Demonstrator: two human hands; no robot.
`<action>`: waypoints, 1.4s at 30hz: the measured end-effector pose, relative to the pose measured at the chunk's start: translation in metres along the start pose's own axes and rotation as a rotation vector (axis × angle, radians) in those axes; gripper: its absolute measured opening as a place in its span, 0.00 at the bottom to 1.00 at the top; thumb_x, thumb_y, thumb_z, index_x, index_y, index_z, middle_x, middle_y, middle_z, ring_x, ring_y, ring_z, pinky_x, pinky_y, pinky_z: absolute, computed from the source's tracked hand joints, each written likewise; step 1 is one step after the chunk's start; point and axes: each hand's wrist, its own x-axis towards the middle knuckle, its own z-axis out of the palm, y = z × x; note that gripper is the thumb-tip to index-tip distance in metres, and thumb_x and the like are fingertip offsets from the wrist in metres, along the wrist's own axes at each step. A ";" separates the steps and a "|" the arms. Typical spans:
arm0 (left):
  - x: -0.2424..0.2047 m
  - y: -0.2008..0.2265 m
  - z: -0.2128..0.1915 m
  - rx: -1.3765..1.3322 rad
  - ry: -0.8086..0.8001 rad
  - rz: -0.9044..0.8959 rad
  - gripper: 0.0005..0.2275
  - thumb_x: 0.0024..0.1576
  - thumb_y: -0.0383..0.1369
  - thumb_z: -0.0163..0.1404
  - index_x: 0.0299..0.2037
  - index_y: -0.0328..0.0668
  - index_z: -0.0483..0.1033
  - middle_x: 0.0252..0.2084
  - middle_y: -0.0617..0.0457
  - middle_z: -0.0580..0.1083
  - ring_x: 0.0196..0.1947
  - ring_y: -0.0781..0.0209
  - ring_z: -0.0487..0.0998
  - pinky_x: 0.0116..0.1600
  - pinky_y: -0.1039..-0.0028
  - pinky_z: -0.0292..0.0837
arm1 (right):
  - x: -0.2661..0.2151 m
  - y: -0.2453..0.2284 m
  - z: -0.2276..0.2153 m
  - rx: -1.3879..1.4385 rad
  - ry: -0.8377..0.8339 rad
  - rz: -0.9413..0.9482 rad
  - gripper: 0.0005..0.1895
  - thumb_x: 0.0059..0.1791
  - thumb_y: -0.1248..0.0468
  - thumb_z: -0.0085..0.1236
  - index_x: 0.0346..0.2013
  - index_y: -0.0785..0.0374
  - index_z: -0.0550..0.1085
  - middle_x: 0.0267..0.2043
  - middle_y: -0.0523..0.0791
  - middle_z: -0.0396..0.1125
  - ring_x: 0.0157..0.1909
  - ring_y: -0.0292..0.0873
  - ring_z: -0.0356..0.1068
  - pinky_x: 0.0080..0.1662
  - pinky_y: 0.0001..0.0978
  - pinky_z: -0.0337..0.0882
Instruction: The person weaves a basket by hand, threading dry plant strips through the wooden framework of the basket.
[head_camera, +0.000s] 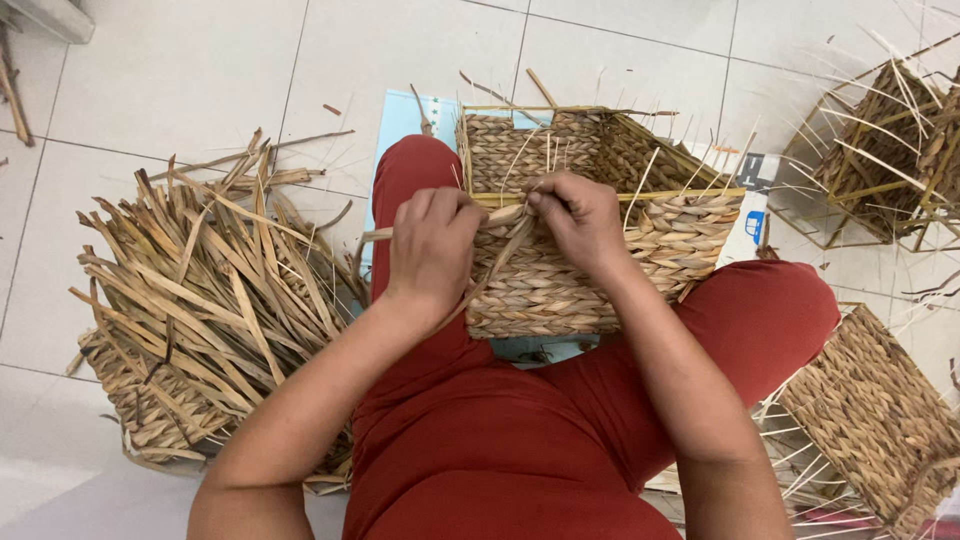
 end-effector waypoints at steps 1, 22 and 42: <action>-0.002 0.005 -0.004 0.008 0.076 0.019 0.06 0.57 0.23 0.51 0.42 0.41 0.75 0.41 0.51 0.77 0.43 0.52 0.77 0.47 0.62 0.70 | 0.001 -0.001 -0.002 0.002 0.005 0.002 0.01 0.55 0.69 0.59 0.39 0.63 0.76 0.35 0.43 0.75 0.35 0.34 0.75 0.36 0.25 0.77; 0.052 -0.026 0.003 -0.102 -0.589 -0.201 0.05 0.60 0.31 0.51 0.35 0.40 0.78 0.32 0.42 0.77 0.37 0.40 0.79 0.41 0.49 0.71 | 0.007 -0.045 -0.017 0.010 -0.095 0.085 0.06 0.53 0.68 0.59 0.44 0.63 0.77 0.35 0.45 0.77 0.36 0.37 0.78 0.36 0.31 0.78; 0.020 -0.011 0.007 -0.426 -0.278 -0.303 0.11 0.63 0.27 0.47 0.54 0.44 0.73 0.40 0.51 0.78 0.39 0.60 0.81 0.43 0.70 0.79 | -0.007 -0.026 0.010 -0.294 -0.093 -0.142 0.05 0.54 0.65 0.58 0.37 0.62 0.71 0.32 0.47 0.69 0.33 0.46 0.71 0.36 0.40 0.72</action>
